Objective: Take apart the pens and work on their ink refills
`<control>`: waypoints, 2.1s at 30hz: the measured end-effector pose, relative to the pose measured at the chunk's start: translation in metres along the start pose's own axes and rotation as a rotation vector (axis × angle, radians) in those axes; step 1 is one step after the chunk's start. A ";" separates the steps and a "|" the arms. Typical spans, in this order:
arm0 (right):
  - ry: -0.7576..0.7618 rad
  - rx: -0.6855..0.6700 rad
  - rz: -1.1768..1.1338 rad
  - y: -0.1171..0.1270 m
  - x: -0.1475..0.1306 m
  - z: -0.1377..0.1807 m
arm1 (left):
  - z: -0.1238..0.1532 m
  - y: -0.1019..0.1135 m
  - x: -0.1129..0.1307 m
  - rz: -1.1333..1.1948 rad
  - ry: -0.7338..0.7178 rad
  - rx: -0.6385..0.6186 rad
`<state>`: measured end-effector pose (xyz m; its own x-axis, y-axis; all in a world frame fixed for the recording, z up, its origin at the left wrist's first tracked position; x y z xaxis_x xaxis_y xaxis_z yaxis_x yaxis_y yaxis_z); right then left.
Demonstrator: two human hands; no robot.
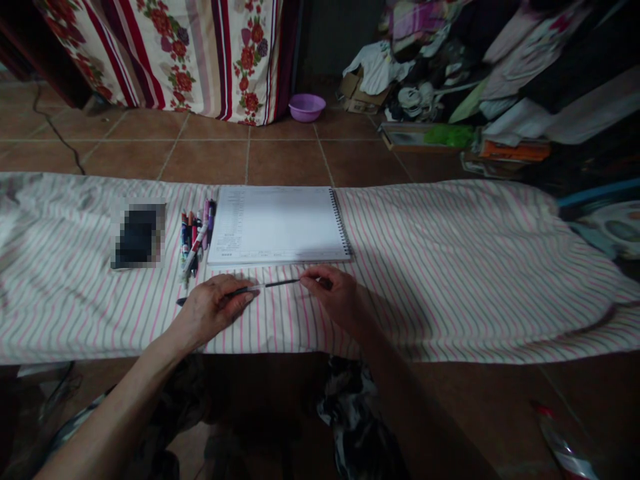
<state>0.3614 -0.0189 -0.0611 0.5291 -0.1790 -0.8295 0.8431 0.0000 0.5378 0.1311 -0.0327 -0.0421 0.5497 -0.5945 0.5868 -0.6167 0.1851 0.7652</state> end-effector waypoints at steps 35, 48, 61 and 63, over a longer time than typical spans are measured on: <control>0.085 0.096 -0.081 0.029 0.011 0.002 | -0.005 0.002 0.002 -0.157 0.111 0.040; -0.285 -0.392 -0.630 -0.011 -0.012 0.012 | -0.007 -0.007 0.011 0.114 0.180 0.054; -0.288 -0.221 -0.674 -0.006 -0.013 0.008 | -0.009 0.001 0.018 0.133 0.007 -0.033; -0.268 -0.206 -0.663 -0.004 -0.013 0.008 | -0.009 0.002 0.019 0.130 -0.016 -0.026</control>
<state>0.3509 -0.0246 -0.0513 -0.1167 -0.4391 -0.8908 0.9922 -0.0116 -0.1243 0.1453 -0.0362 -0.0273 0.4572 -0.5763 0.6774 -0.6673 0.2813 0.6897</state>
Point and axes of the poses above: each hand's wrist, its own z-axis away from the middle knuckle, its own y-axis out of the back of the hand, x = y × z, the point moved 2 cm from there along -z, towards the middle knuckle, and after that the axes turned 15 degrees about -y, right-handed, at the moved point
